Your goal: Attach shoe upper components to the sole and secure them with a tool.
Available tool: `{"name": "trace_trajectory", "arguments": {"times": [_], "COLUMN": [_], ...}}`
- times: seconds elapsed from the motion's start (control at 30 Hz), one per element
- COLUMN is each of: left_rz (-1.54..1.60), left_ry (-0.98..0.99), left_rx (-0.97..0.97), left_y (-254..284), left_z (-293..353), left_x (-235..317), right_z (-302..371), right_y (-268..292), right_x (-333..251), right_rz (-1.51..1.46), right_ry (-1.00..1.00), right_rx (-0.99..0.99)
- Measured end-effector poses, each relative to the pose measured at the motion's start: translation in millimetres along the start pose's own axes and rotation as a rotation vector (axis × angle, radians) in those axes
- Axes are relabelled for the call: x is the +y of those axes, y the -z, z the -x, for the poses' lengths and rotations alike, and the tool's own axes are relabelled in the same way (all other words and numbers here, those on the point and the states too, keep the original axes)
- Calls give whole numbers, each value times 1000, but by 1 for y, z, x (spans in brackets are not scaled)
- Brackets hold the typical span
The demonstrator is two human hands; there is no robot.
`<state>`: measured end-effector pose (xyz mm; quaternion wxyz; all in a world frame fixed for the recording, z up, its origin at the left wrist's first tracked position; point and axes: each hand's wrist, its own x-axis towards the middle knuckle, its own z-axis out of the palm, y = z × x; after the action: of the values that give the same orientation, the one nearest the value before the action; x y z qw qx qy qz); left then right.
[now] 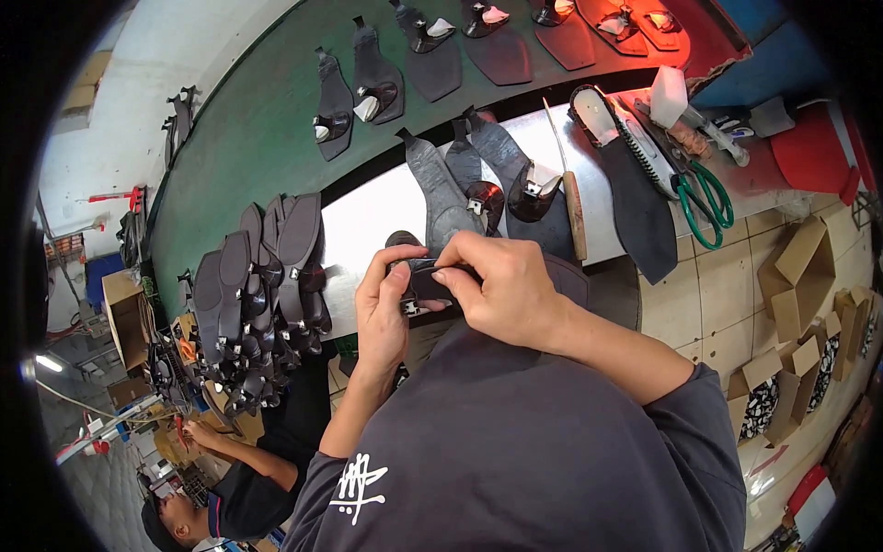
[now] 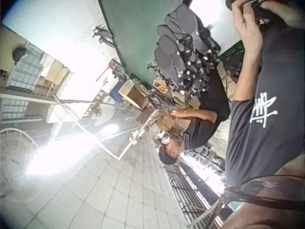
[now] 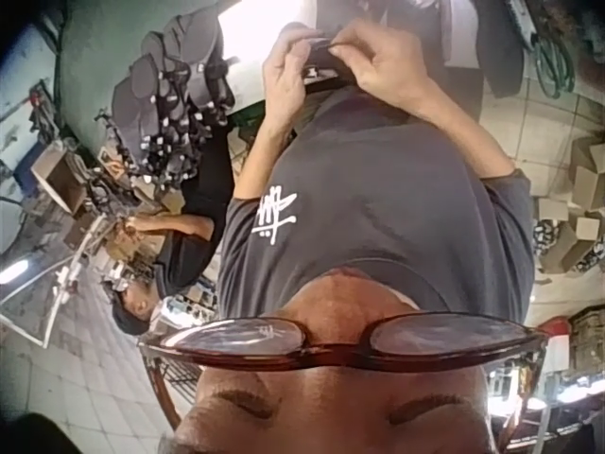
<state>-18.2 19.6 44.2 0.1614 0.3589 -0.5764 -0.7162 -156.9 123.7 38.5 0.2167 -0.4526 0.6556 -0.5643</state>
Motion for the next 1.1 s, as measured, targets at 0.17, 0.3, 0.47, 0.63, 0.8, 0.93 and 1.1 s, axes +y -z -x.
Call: {"name": "trace_trajectory", "arguments": {"times": [0.17, 0.3, 0.47, 0.63, 0.8, 0.93, 1.1], "left_rz": [29, -25, -18, 22, 135, 123, 120], "left_ry": [8, 19, 50, 111, 204, 179, 178], "left_rx": [-44, -68, -137, -110, -46, -28, -60], "left_y": [3, -1, 5, 2, 7, 8, 10], "left_z": [0, -1, -4, -4, -3, -4, -3], "left_x": [-2, 2, 1, 5, 1, -2, 1], "right_z": [1, 0, 4, 4, 3, 3, 0], "right_y": [0, 2, 4, 5, 9, 8, 12], "right_x": [2, 3, 4, 3, -5, 2, -2], "right_rz": [40, 158, 196, 228, 77, 122, 107], "right_ry": [17, 116, 162, 186, -40, -11, -45], "right_rx": [-12, -9, -12, -71, -112, -147, -163]}}
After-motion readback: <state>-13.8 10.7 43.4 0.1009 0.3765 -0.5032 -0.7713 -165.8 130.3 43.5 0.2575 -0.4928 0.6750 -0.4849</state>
